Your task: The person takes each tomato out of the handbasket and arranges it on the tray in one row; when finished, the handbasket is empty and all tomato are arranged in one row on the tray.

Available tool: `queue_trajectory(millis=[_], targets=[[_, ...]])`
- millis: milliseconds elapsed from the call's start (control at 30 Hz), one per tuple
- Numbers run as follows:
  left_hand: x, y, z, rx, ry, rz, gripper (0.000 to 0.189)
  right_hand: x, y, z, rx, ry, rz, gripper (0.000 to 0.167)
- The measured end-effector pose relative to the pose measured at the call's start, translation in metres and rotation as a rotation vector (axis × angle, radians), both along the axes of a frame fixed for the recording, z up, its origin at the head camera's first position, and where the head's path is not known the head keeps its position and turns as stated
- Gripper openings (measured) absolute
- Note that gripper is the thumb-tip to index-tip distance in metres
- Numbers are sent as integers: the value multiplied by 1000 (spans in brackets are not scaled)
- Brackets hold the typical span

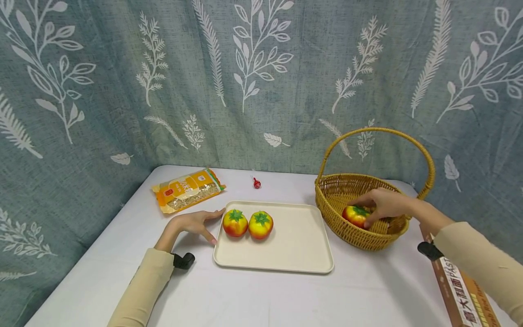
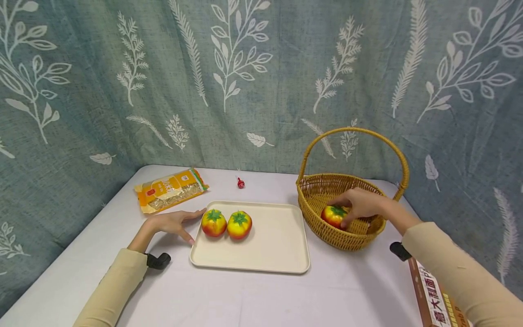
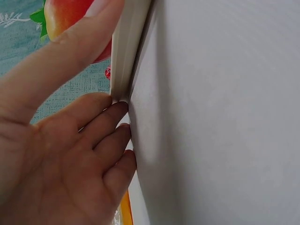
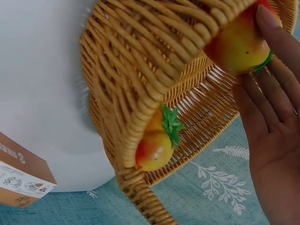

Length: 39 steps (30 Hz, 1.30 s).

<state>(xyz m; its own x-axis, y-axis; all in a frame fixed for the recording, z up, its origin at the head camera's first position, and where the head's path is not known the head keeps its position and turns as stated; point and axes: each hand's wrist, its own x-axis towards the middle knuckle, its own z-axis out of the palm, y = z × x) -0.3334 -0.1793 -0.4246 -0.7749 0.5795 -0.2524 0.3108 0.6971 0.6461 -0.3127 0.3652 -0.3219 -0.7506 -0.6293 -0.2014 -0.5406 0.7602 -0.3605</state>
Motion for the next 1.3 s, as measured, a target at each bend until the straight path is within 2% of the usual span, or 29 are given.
queue_trajectory(millis=[333, 567, 733, 1133, 1300], targets=[[0, 0, 0, -5, 1, 5, 105, 2, -2, 8, 33, 58, -43, 70], [1, 0, -1, -6, -3, 7, 105, 9, -7, 22, 35, 73, -86, 72], [0, 0, -1, -7, -4, 8, 105, 14, -12, 29, 40, 133, -111, 73], [-2, 0, -2, -2, -3, 6, 105, 27, -25, 35, -31, 257, -196, 75], [-2, -1, -2, -11, 3, 7, 105, 33, -33, 33, -65, 272, -248, 78]])
